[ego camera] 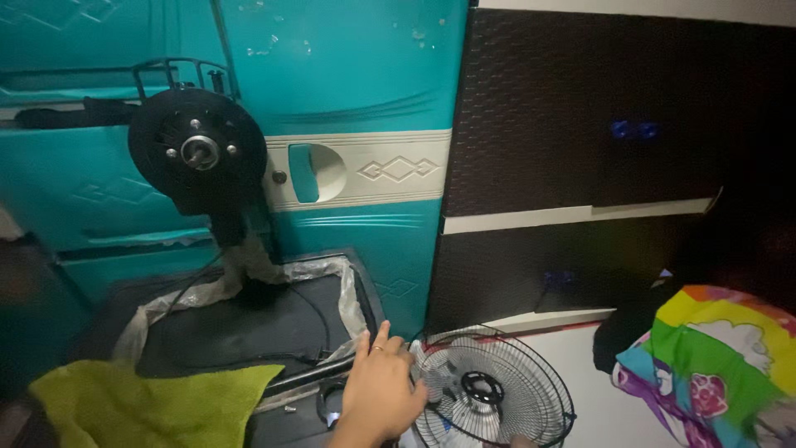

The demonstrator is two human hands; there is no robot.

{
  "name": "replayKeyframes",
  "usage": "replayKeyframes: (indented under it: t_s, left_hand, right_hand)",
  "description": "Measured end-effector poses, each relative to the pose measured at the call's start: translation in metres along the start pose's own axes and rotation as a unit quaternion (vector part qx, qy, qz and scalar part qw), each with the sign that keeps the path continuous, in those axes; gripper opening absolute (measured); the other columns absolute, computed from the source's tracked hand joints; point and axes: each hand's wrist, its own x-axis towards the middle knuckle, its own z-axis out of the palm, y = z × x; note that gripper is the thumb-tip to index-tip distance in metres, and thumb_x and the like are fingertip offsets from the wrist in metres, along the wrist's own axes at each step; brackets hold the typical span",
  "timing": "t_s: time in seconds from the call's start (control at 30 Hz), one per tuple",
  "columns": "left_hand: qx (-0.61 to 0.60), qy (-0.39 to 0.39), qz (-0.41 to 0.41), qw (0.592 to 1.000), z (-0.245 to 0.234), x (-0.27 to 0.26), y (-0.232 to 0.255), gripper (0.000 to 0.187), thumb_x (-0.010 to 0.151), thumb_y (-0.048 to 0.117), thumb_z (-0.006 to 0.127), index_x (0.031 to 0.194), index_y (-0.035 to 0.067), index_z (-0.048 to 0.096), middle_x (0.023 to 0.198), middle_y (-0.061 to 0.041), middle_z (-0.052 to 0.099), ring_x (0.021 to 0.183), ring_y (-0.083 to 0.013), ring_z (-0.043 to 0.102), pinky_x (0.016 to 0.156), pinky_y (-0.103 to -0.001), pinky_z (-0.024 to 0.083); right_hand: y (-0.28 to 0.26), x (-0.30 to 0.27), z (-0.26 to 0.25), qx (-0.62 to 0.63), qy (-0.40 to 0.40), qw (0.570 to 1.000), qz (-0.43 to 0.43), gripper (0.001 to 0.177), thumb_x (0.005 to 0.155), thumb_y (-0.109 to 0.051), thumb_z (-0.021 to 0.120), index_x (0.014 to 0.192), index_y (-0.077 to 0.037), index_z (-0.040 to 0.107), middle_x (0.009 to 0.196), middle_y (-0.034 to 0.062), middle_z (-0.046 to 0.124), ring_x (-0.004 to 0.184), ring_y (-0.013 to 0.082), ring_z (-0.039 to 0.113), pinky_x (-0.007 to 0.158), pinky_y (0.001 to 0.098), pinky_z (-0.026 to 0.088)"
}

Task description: The person wipes a fan with a cloth, removes the front grille, retrieves scissors and a screwdriver, and uses them to cut and pry open plastic packaging on the fan stand. The person continues to remove the packaging from the stand.

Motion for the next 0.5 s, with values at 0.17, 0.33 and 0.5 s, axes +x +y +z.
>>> replayKeyframes:
  t_s: [0.17,0.33,0.5]
  left_hand:
    - [0.002,0.020,0.009,1.000,0.003,-0.001,-0.002,0.043,0.080,0.030,0.064,0.107,-0.003,0.072,0.129,-0.023,0.056,0.148,-0.0404,0.028,0.122,-0.056,0.012]
    - [0.001,-0.001,-0.009,1.000,0.005,0.002,-0.003,0.044,0.079,0.027,0.062,0.108,-0.004,0.071,0.131,-0.024,0.056,0.150,-0.0397,0.026,0.123,-0.056,0.011]
    - [-0.010,0.053,0.016,0.998,0.008,-0.001,-0.003,0.056,0.078,0.027,0.061,0.127,0.001,0.063,0.134,-0.021,0.055,0.147,-0.0393,0.029,0.121,-0.055,0.013]
  right_hand:
    - [0.002,0.001,0.013,-0.038,0.006,0.999,-0.007,0.080,0.084,-0.038,0.065,0.139,0.016,0.043,0.135,0.0350,0.052,0.126,0.0445,0.050,0.108,0.0480,0.041]
    - [-0.005,0.008,0.014,-0.120,0.020,0.992,-0.036,0.090,0.080,-0.046,0.069,0.141,0.014,0.043,0.140,0.0345,0.049,0.133,0.0437,0.045,0.112,0.0475,0.037]
    - [-0.012,0.007,0.008,-0.383,0.078,0.908,-0.148,0.099,0.077,-0.053,0.074,0.144,0.013,0.042,0.146,0.0339,0.046,0.139,0.0430,0.041,0.117,0.0471,0.033]
